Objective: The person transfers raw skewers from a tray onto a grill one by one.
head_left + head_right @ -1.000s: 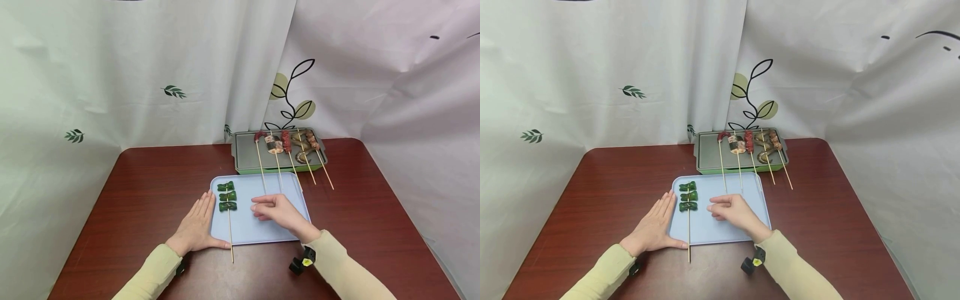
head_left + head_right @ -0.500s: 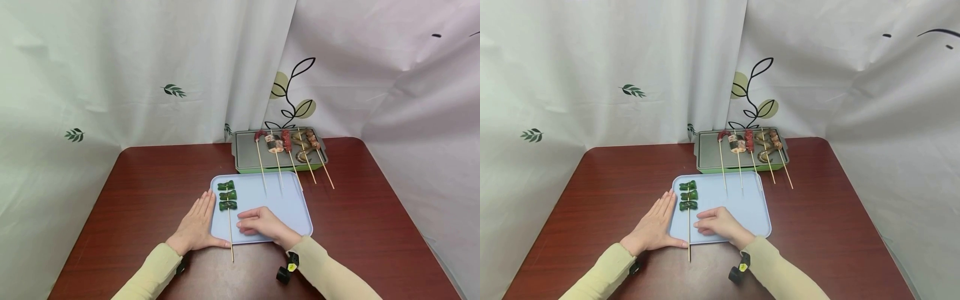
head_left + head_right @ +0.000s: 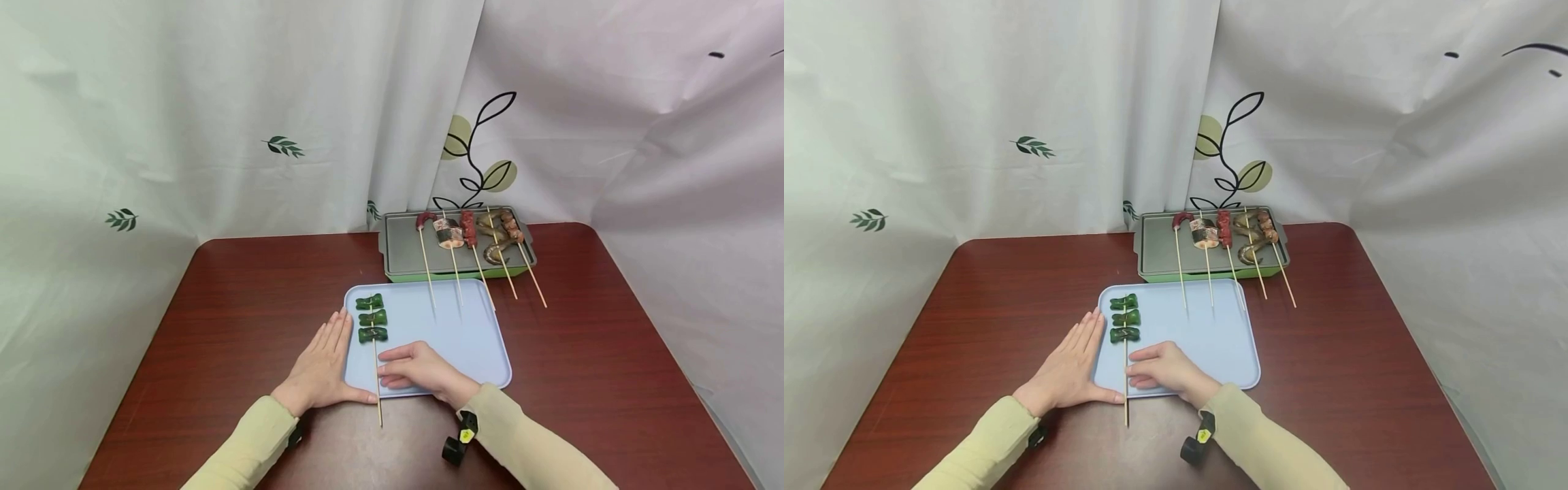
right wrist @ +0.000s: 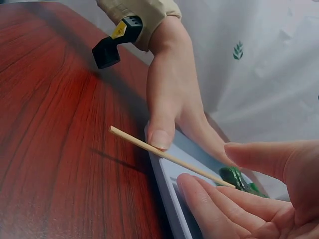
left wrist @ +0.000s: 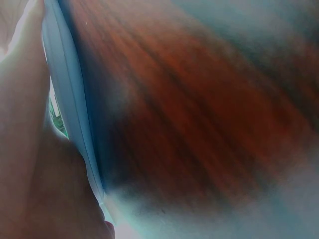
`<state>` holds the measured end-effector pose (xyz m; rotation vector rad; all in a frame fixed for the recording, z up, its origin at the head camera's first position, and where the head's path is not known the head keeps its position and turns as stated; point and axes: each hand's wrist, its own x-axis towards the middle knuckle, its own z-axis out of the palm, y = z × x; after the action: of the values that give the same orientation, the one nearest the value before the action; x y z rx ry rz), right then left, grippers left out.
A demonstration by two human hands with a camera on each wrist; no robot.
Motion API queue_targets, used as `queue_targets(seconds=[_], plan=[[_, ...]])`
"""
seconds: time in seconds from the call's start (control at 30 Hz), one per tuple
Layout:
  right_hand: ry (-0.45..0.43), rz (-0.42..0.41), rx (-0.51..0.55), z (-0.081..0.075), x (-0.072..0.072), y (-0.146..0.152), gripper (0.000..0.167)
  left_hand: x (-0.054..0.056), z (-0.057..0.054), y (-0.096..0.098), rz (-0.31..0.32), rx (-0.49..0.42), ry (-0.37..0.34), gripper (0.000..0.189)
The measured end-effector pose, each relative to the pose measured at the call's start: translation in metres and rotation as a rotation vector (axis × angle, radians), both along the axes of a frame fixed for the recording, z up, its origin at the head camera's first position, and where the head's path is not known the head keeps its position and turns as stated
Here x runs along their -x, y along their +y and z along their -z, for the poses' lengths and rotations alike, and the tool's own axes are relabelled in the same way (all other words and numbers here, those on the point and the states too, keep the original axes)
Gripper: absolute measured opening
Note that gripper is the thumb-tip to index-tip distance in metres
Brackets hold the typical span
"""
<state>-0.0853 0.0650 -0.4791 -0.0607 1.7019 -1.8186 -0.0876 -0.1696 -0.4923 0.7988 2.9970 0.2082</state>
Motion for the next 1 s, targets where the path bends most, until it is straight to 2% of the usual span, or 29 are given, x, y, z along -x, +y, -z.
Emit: queue_targets(seconds=[0.27, 0.57, 0.73, 1.0], plan=[[-0.014, -0.01, 0.01, 0.001, 0.0, -0.003, 0.042, 0.0, -0.003, 0.0, -0.011, 0.02, -0.031, 0.149], [-0.004, 0.014, 0.013, 0.0, -0.002, -0.002, 0.047, 0.0, 0.001, 0.0, 0.001, -0.004, 0.009, 0.149], [0.004, 0.041, 0.02, -0.001, -0.006, 0.0, 0.05, -0.001, 0.0, -0.001, 0.0, -0.001, 0.01, 0.149], [0.004, 0.066, 0.035, -0.002, -0.013, 0.003, 0.052, -0.001, 0.004, -0.002, 0.002, -0.048, 0.021, 0.149]])
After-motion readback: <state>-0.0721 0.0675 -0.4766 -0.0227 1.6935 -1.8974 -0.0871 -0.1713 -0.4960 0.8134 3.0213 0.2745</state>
